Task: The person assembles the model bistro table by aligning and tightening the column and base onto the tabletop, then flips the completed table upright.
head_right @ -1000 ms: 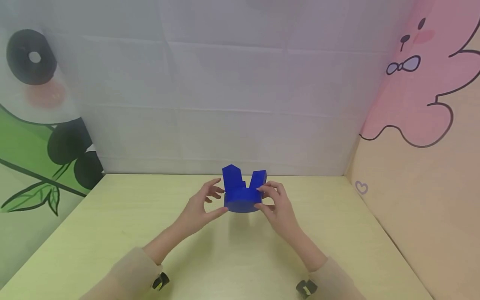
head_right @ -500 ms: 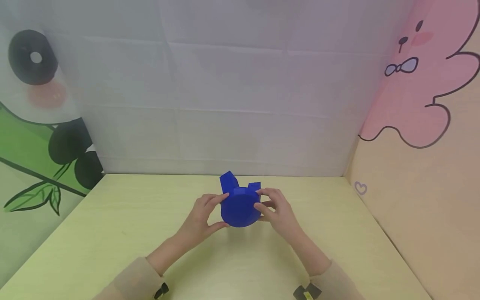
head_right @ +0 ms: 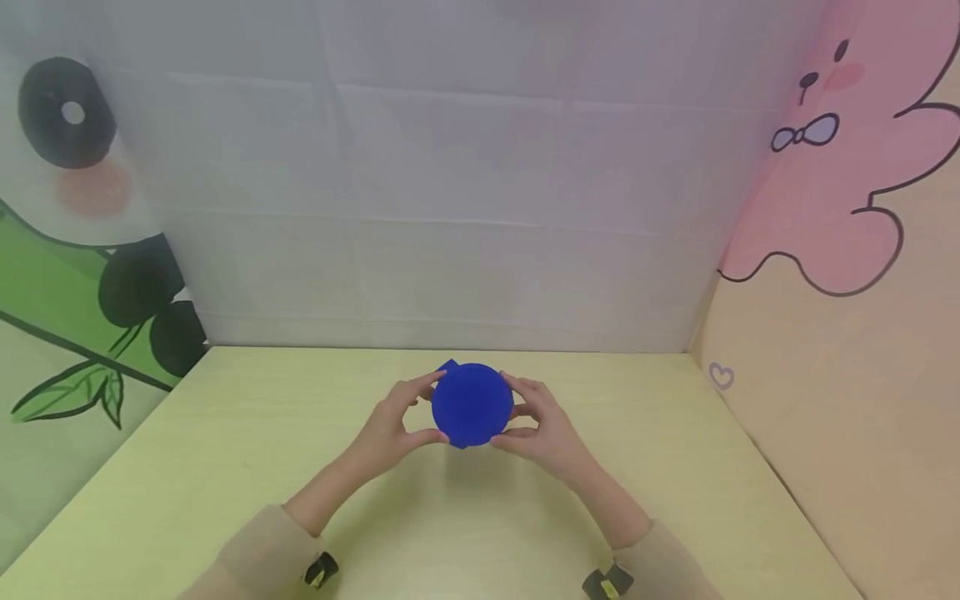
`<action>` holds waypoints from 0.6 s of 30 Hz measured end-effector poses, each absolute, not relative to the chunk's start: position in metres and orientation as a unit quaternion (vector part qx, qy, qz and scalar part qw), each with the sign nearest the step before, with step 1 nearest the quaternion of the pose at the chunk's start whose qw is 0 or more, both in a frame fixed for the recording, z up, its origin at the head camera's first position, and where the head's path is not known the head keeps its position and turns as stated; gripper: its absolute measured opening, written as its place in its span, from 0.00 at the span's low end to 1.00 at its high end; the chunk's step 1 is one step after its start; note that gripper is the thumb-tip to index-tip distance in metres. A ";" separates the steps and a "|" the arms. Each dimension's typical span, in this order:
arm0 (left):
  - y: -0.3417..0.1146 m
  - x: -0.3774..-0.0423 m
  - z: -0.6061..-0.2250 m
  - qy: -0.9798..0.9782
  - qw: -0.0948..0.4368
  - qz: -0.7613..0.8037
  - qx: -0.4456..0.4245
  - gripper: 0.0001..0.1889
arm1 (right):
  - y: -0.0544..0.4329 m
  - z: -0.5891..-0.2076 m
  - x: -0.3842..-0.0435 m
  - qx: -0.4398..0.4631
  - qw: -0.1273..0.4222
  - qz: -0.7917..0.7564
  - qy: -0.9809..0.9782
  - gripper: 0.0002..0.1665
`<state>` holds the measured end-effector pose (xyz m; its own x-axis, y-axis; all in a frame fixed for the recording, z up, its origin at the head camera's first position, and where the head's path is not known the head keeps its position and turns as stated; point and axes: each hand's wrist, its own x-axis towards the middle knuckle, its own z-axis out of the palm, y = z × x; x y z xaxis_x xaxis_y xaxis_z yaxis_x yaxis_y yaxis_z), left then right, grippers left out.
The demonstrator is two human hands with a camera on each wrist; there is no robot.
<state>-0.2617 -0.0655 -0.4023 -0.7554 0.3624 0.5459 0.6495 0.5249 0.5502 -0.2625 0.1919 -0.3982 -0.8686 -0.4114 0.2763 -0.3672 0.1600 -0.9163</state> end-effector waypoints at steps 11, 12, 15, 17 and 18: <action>-0.071 -0.279 -0.411 -0.872 0.098 -0.415 -0.241 0.40 | 0.184 -0.415 -0.284 -0.270 -0.015 -0.519 0.811 0.46; -0.072 -0.281 -0.413 -0.872 0.089 -0.418 -0.238 0.39 | 0.184 -0.416 -0.287 -0.270 -0.018 -0.505 0.820 0.45; -0.074 -0.287 -0.417 -0.876 0.062 -0.421 -0.228 0.38 | 0.184 -0.421 -0.294 -0.266 -0.016 -0.472 0.840 0.44; -0.074 -0.291 -0.420 -0.878 0.043 -0.423 -0.220 0.38 | 0.185 -0.424 -0.299 -0.260 -0.004 -0.462 0.848 0.43; -0.074 -0.293 -0.422 -0.880 0.034 -0.422 -0.215 0.37 | 0.185 -0.425 -0.302 -0.258 0.003 -0.457 0.851 0.42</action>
<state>-0.2927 -0.0743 -0.4218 -0.9055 0.3489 0.2416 0.4068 0.5510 0.7286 -0.3025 0.1854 -0.4254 -0.8670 -0.4417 0.2305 -0.4363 0.4496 -0.7794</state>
